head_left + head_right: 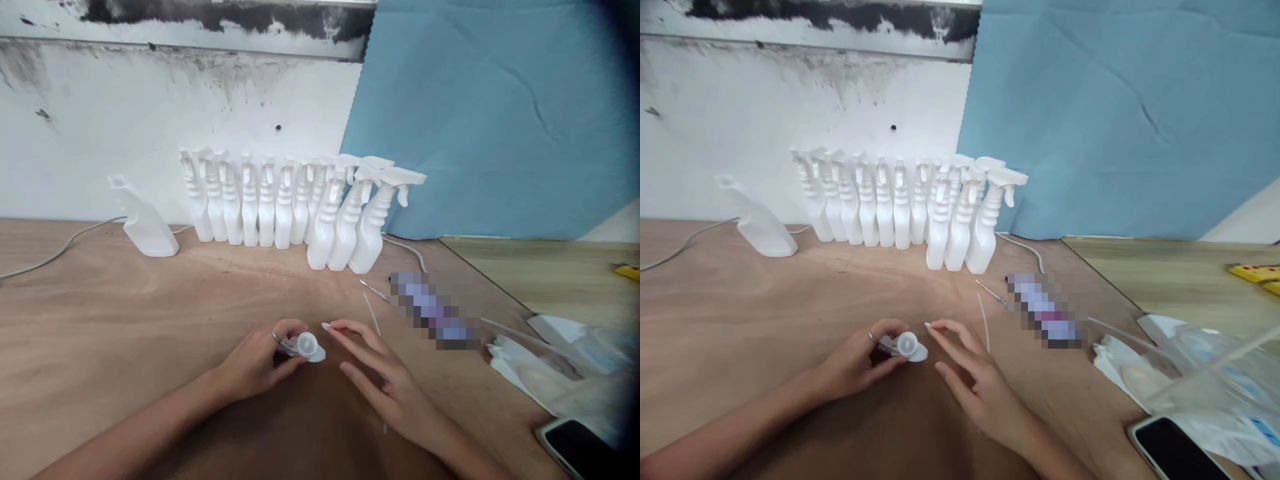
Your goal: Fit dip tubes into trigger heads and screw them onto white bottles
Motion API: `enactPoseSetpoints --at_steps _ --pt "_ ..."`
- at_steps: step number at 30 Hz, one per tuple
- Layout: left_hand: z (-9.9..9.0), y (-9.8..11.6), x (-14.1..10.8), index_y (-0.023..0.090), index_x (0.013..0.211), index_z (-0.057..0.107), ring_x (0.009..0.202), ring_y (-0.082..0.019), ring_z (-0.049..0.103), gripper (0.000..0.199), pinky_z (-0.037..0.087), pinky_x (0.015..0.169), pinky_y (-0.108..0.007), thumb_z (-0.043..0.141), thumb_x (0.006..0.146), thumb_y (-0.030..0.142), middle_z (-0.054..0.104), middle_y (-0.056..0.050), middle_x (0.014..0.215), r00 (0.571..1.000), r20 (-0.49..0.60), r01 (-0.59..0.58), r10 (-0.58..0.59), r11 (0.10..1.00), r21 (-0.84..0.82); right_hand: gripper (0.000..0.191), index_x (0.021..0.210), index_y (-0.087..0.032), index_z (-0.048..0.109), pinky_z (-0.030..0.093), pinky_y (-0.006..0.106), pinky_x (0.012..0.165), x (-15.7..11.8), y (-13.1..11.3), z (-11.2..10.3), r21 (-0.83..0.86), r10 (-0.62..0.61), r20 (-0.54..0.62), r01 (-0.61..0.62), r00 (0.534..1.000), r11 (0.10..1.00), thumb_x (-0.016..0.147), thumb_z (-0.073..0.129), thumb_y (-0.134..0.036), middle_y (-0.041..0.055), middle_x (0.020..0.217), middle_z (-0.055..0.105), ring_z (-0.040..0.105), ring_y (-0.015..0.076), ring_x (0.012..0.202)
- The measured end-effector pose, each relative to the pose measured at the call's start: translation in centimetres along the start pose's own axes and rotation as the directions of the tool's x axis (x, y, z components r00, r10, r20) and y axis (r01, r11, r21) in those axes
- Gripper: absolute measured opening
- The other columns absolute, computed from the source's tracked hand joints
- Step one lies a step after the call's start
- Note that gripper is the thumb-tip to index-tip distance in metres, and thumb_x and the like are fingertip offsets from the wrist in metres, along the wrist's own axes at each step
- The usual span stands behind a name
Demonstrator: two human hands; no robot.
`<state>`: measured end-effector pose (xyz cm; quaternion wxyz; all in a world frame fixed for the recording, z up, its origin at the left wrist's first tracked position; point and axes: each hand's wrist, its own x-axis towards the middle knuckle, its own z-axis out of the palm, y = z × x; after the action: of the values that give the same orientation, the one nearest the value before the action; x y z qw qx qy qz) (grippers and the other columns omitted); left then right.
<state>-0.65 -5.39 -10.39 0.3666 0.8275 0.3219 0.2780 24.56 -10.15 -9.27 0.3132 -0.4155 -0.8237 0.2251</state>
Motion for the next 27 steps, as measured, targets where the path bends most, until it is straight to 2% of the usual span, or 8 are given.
enactPoseSetpoints --at_steps 4,6,11,14,18,20,23,27 --pt "0.3 -0.2 0.0 0.026 0.121 0.048 0.089 -0.015 0.062 0.030 0.047 0.076 -0.024 0.059 0.094 0.027 0.065 0.001 0.107 1.000 -0.002 -0.024 0.024 1.000 -0.003 0.054 0.152 -0.020 0.031 0.029 0.049 0.116 0.3 -1.5 0.5 -0.047 -0.251 0.122 0.258 0.960 0.965 0.099 0.044 -0.013 0.0121 0.142 0.042 0.034 0.0259 0.136" --pt "0.4 -0.3 0.0 0.026 0.121 0.048 0.089 -0.015 0.062 0.029 0.047 0.076 -0.023 0.059 0.094 0.027 0.065 0.001 0.108 0.999 -0.008 -0.040 0.040 0.999 0.027 0.055 0.151 -0.017 0.030 0.023 0.053 0.118 0.4 -1.6 0.7 -0.117 -0.287 0.185 0.311 0.940 0.943 0.098 0.045 -0.011 0.0131 0.141 0.045 0.034 0.0266 0.136" --pt "0.4 -0.4 0.0 0.025 0.113 0.051 0.089 -0.015 0.062 0.020 0.046 0.078 -0.024 0.059 0.095 0.025 0.065 0.001 0.102 0.993 -0.014 -0.117 0.119 0.987 0.113 0.053 0.147 -0.015 0.034 0.025 0.055 0.116 0.3 -1.2 1.2 -0.190 -0.299 0.120 0.318 0.947 0.929 0.096 0.044 -0.007 0.0128 0.139 0.048 0.033 0.0278 0.135" --pt "0.3 -0.3 0.1 0.024 0.113 0.052 0.093 -0.016 0.061 0.016 0.046 0.081 -0.026 0.055 0.098 0.025 0.065 0.000 0.105 0.981 0.011 -0.191 0.192 0.966 0.173 0.047 0.141 -0.018 0.041 0.035 0.054 0.110 0.2 -1.1 1.5 -0.232 -0.228 0.052 0.234 0.972 0.944 0.095 0.046 -0.010 0.0141 0.140 0.043 0.033 0.0300 0.134" --pt "0.2 -0.5 0.4 0.023 0.120 0.050 0.097 -0.019 0.061 0.022 0.047 0.083 -0.029 0.054 0.099 0.028 0.064 -0.004 0.113 0.953 0.029 -0.295 0.302 0.900 0.320 0.036 0.131 -0.018 0.050 0.043 0.057 0.101 0.6 -0.8 2.2 -0.328 -0.142 -0.002 0.133 0.990 0.935 0.095 0.053 -0.018 0.0170 0.140 0.041 0.038 0.0356 0.130" --pt "0.2 -0.6 0.5 0.022 0.120 0.051 0.092 -0.020 0.062 0.022 0.048 0.079 -0.029 0.053 0.099 0.031 0.065 -0.005 0.109 0.939 0.040 -0.331 0.342 0.866 0.374 0.033 0.130 -0.017 0.051 0.046 0.056 0.096 0.8 -0.5 2.6 -0.366 -0.156 -0.022 0.137 0.988 0.921 0.096 0.052 -0.018 0.0184 0.135 0.046 0.045 0.0357 0.123" --pt "0.3 -0.7 0.5 0.020 0.116 0.052 0.082 -0.018 0.063 0.019 0.048 0.070 -0.026 0.048 0.102 0.032 0.066 -0.005 0.097 0.919 0.030 -0.371 0.393 0.836 0.403 0.026 0.123 -0.015 0.054 0.052 0.047 0.085 1.3 -0.1 3.1 -0.353 -0.236 -0.060 0.200 0.970 0.914 0.099 0.043 -0.012 0.0158 0.116 0.059 0.057 0.0294 0.102" --pt "0.5 -0.8 0.5 0.019 0.114 0.051 0.076 -0.016 0.062 0.017 0.046 0.065 -0.024 0.045 0.103 0.031 0.065 -0.004 0.089 0.886 0.021 -0.430 0.463 0.805 0.409 0.029 0.116 -0.016 0.059 0.051 0.039 0.079 1.7 -0.5 3.0 -0.279 -0.300 -0.091 0.265 0.950 0.923 0.100 0.036 -0.008 0.0121 0.100 0.063 0.060 0.0244 0.091"
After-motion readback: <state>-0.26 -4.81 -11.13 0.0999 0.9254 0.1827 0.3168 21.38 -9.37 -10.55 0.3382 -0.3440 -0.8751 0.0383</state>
